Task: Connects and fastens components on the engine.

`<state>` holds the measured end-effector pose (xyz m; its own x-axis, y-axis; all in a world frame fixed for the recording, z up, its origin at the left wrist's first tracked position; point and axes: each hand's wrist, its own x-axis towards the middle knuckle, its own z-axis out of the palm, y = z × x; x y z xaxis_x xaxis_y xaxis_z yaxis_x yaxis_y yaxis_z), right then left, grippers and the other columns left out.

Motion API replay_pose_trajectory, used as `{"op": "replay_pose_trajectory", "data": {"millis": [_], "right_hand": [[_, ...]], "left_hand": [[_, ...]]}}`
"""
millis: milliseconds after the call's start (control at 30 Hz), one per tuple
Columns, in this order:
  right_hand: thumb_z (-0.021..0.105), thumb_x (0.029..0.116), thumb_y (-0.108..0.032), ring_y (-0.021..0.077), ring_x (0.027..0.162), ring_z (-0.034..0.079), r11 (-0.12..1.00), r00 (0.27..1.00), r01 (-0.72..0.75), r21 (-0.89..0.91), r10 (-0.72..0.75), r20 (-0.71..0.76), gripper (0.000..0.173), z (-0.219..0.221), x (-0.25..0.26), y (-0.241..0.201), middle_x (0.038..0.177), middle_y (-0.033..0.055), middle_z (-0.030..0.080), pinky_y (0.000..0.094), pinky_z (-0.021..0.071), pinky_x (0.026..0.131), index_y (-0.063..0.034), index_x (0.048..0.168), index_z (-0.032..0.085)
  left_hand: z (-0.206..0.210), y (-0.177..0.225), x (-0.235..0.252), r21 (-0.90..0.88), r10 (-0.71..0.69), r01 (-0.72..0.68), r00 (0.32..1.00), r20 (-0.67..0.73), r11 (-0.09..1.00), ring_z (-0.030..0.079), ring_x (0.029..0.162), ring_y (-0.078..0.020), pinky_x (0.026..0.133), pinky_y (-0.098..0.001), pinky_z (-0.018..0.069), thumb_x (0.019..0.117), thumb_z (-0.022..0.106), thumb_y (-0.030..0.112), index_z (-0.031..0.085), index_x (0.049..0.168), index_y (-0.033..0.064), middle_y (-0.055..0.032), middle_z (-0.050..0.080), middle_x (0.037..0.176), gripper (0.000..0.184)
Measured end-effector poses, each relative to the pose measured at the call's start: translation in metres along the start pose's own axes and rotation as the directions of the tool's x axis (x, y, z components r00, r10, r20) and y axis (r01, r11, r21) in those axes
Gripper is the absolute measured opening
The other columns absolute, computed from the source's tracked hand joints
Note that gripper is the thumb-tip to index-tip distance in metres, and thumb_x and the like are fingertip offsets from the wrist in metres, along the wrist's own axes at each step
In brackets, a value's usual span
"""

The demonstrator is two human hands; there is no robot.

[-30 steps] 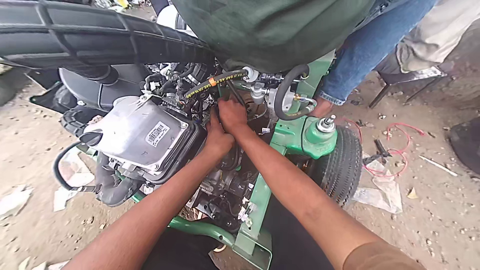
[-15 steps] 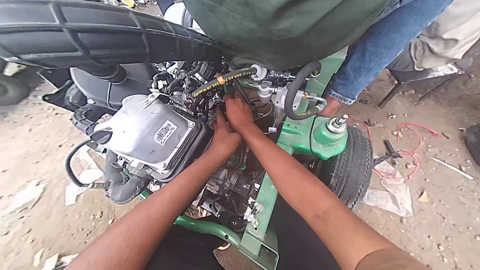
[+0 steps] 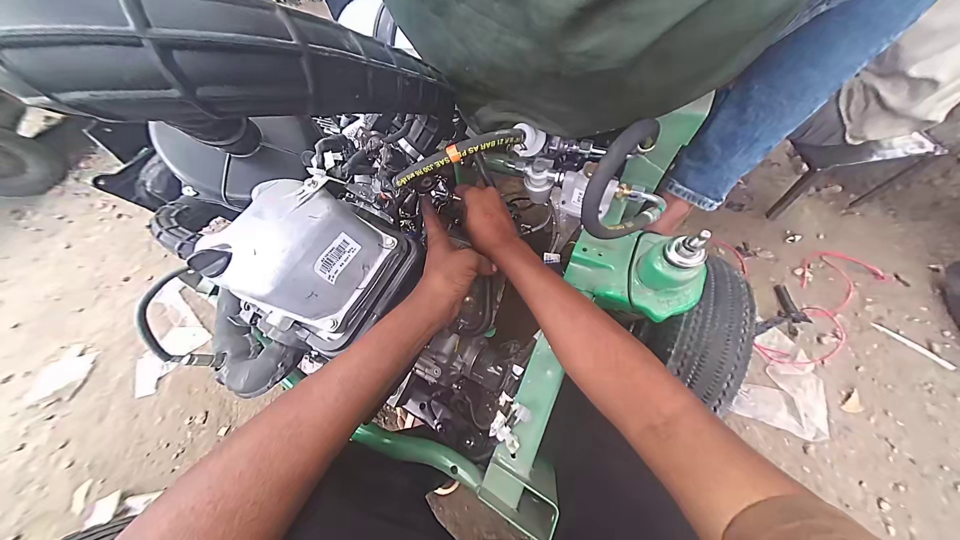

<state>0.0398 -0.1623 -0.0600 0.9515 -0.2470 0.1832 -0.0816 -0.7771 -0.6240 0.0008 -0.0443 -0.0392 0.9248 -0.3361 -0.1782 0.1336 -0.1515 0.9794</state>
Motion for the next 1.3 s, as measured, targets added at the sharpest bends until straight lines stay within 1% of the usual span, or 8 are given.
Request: {"op": "replay_pose_trajectory", "data": {"millis": [200, 367, 467, 633, 867, 1100, 1233, 1300], "right_hand": [[0.057, 0.1035, -0.016, 0.031, 0.095, 0.071, 0.995, 0.996, 0.093, 0.031, -0.093, 0.002, 0.019, -0.001, 0.008, 0.011, 0.099, 0.0136, 0.073, 0.0517, 0.0581, 0.083, -0.0093, 0.111, 0.073], [0.05, 0.1051, -0.015, 0.036, 0.103, 0.07, 0.974, 0.98, -0.175, -0.142, 0.186, 0.073, 0.022, -0.011, -0.002, -0.016, 0.109, 0.0179, 0.071, 0.0546, 0.0585, 0.078, -0.0053, 0.111, 0.069], [0.051, 0.1036, -0.012, 0.0374, 0.102, 0.07, 0.969, 0.978, -0.188, -0.158, 0.2, 0.06, 0.02, -0.012, -0.003, -0.019, 0.108, 0.0189, 0.071, 0.0555, 0.0583, 0.077, -0.0042, 0.109, 0.069], [0.053, 0.1039, -0.015, 0.0378, 0.101, 0.07, 0.976, 0.983, -0.168, -0.137, 0.177, 0.057, 0.02, -0.011, -0.003, -0.013, 0.108, 0.0192, 0.07, 0.0556, 0.0585, 0.077, -0.0054, 0.111, 0.069], [0.053, 0.1034, -0.014, 0.0371, 0.102, 0.07, 0.989, 0.99, -0.123, -0.079, 0.128, 0.065, 0.02, -0.015, -0.005, -0.009, 0.107, 0.0194, 0.071, 0.0541, 0.0587, 0.082, -0.0059, 0.113, 0.069], [0.056, 0.1043, -0.021, 0.0353, 0.106, 0.07, 0.998, 0.998, -0.025, -0.051, 0.028, 0.057, 0.023, -0.006, 0.002, -0.005, 0.111, 0.0171, 0.071, 0.0547, 0.058, 0.085, -0.0057, 0.116, 0.069], [0.056, 0.1048, -0.02, 0.0339, 0.107, 0.07, 0.999, 1.0, 0.012, -0.036, -0.011, 0.026, 0.023, -0.003, 0.003, -0.005, 0.114, 0.016, 0.07, 0.0534, 0.0582, 0.087, -0.0073, 0.117, 0.07], [0.056, 0.1043, -0.02, 0.0356, 0.102, 0.071, 0.996, 0.998, -0.064, -0.063, 0.066, 0.024, 0.022, -0.005, 0.0, -0.006, 0.108, 0.0177, 0.071, 0.0541, 0.0587, 0.082, -0.0062, 0.114, 0.07]], "left_hand": [[0.003, 0.005, 0.0, -0.093, -0.046, 0.045, 0.999, -0.007, 0.995, 0.058, 0.118, -0.0404, 0.072, -0.0544, 0.0609, 0.0508, 0.082, -0.02, -0.002, 0.163, 0.0427, -0.0218, 0.03, 0.158, 0.153], [0.004, 0.003, -0.002, 0.109, -0.056, 0.059, 0.998, -0.031, 0.992, 0.058, 0.122, -0.0377, 0.073, -0.0539, 0.0597, 0.0588, 0.068, -0.008, 0.002, 0.163, 0.036, -0.0199, 0.034, 0.159, 0.131], [0.004, 0.007, -0.006, 0.11, -0.081, 0.085, 0.996, -0.037, 0.99, 0.058, 0.122, -0.0368, 0.078, -0.0532, 0.0604, 0.0639, 0.07, -0.009, -0.002, 0.164, 0.0323, -0.0193, 0.032, 0.159, 0.13], [0.0, 0.016, -0.009, -0.188, -0.126, 0.118, 0.992, -0.029, 0.975, 0.061, 0.115, -0.0429, 0.071, -0.0589, 0.0613, 0.0539, 0.073, -0.024, -0.007, 0.16, 0.0461, -0.0189, 0.023, 0.164, 0.15], [0.007, 0.013, -0.002, -0.162, -0.058, 0.048, 0.997, -0.059, 0.986, 0.067, 0.098, -0.0391, 0.061, -0.0542, 0.0608, 0.0508, 0.068, -0.027, -0.005, 0.161, 0.0478, -0.0188, 0.028, 0.162, 0.152], [0.001, 0.022, 0.004, 0.0, -0.179, 0.179, 0.984, 0.024, 0.984, 0.052, 0.131, -0.0438, 0.076, -0.0636, 0.0606, 0.0519, 0.071, -0.014, -0.006, 0.162, 0.0437, -0.0197, 0.016, 0.167, 0.147], [-0.003, 0.025, -0.001, 0.094, -0.221, 0.215, 0.973, 0.067, 0.972, 0.052, 0.131, -0.0437, 0.081, -0.0617, 0.0603, 0.0604, 0.075, -0.011, -0.006, 0.163, 0.0418, -0.0211, 0.014, 0.166, 0.141], [-0.004, 0.02, -0.007, 0.19, -0.23, 0.215, 0.971, 0.064, 0.958, 0.056, 0.126, -0.044, 0.081, -0.0612, 0.0594, 0.0713, 0.075, -0.001, 0.005, 0.164, 0.0339, -0.0217, 0.023, 0.164, 0.122]]}}
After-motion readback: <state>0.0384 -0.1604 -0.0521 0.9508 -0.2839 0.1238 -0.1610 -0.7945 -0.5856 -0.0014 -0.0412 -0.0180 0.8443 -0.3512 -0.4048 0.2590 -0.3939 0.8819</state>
